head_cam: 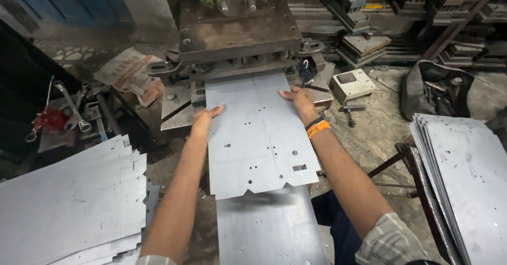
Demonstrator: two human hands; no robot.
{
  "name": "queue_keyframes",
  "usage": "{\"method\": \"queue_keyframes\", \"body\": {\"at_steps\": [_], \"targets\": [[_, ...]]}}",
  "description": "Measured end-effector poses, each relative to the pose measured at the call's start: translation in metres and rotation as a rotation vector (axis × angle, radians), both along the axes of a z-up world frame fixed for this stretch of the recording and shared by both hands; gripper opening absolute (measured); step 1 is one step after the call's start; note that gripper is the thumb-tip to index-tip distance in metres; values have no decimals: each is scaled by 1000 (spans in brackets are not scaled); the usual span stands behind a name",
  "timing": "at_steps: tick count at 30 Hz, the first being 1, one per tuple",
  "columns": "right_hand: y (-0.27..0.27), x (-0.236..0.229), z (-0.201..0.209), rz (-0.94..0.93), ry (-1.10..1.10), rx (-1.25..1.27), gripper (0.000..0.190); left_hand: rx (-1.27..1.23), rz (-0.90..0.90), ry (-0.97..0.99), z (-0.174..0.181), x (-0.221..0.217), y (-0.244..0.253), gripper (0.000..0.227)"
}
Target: Operating a metal stamping press to create patterns in sheet metal and stacking the finished parts.
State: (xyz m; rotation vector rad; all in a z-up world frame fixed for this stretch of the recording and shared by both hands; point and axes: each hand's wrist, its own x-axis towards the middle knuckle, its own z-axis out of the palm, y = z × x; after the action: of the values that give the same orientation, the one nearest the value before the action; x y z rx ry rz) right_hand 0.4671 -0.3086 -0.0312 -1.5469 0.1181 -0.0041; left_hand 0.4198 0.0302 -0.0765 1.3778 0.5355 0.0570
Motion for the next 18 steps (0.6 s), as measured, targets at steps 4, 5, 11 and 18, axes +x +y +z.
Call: {"method": "queue_keyframes", "body": {"at_steps": [4, 5, 11, 18], "targets": [[5, -11, 16, -31, 21, 3, 39, 13, -8, 2, -4, 1, 2, 55], [5, -9, 15, -27, 40, -19, 37, -8, -1, -9, -7, 2, 4, 55], [5, -14, 19, -55, 119, -60, 30, 56, -3, 16, -18, 7, 4, 60], [-1, 12, -6, -88, 147, -67, 24, 136, -28, 44, -11, 13, -7, 63]]}}
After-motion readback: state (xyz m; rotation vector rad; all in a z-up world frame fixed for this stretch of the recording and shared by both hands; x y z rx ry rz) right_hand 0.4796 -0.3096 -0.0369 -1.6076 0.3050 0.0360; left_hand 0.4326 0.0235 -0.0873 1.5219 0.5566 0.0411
